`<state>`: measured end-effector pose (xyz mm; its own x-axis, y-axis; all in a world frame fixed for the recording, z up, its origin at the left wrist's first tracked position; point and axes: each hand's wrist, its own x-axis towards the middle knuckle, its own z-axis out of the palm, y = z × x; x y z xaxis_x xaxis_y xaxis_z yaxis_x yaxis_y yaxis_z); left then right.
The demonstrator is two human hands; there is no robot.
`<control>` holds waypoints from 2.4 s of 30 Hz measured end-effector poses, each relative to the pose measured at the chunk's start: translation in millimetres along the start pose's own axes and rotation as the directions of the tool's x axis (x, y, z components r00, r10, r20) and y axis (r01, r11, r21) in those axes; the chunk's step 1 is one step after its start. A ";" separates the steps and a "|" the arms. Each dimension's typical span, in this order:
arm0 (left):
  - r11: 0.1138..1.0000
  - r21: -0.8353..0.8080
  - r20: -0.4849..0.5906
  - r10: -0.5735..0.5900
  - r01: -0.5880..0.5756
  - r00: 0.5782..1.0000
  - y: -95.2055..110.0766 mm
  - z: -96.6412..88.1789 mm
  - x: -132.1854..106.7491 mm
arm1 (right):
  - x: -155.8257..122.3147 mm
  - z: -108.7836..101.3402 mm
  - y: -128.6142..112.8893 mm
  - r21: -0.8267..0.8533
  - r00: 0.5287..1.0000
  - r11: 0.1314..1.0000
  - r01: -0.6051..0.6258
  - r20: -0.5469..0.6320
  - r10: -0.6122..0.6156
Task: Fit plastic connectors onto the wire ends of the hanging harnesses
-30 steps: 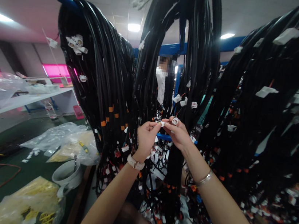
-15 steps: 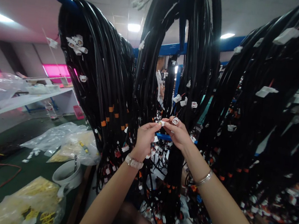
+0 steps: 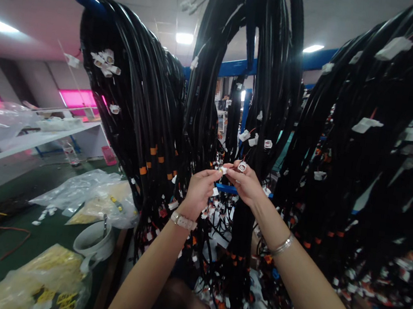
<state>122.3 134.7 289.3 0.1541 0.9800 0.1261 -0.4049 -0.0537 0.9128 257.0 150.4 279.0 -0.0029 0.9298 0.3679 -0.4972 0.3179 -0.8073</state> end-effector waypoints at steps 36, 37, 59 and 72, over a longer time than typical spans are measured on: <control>0.997 0.057 0.402 -0.070 0.052 0.913 6.3 -7.3 9.5 | -2.8 -9.2 -5.8 0.022 0.996 0.998 -0.061 0.068 0.059; 0.998 0.056 0.390 -0.056 0.037 0.919 5.6 -6.5 9.5 | -3.0 -9.1 -6.2 0.025 0.996 0.998 -0.064 0.069 0.062; 0.999 0.041 0.345 0.018 -0.034 0.938 0.9 -4.2 -0.4 | -2.9 -7.2 -4.6 0.070 0.996 0.994 -0.079 0.036 0.077; 0.997 0.043 0.334 0.048 -0.067 0.941 -1.4 -4.1 3.9 | -4.1 -5.4 -5.6 0.061 0.997 0.996 -0.070 0.042 0.067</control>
<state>119.8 139.4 286.9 0.4268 0.8557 0.2928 -0.3748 -0.1273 0.9183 264.5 145.8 279.4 -0.0727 0.9404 0.3321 -0.5475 0.2407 -0.8014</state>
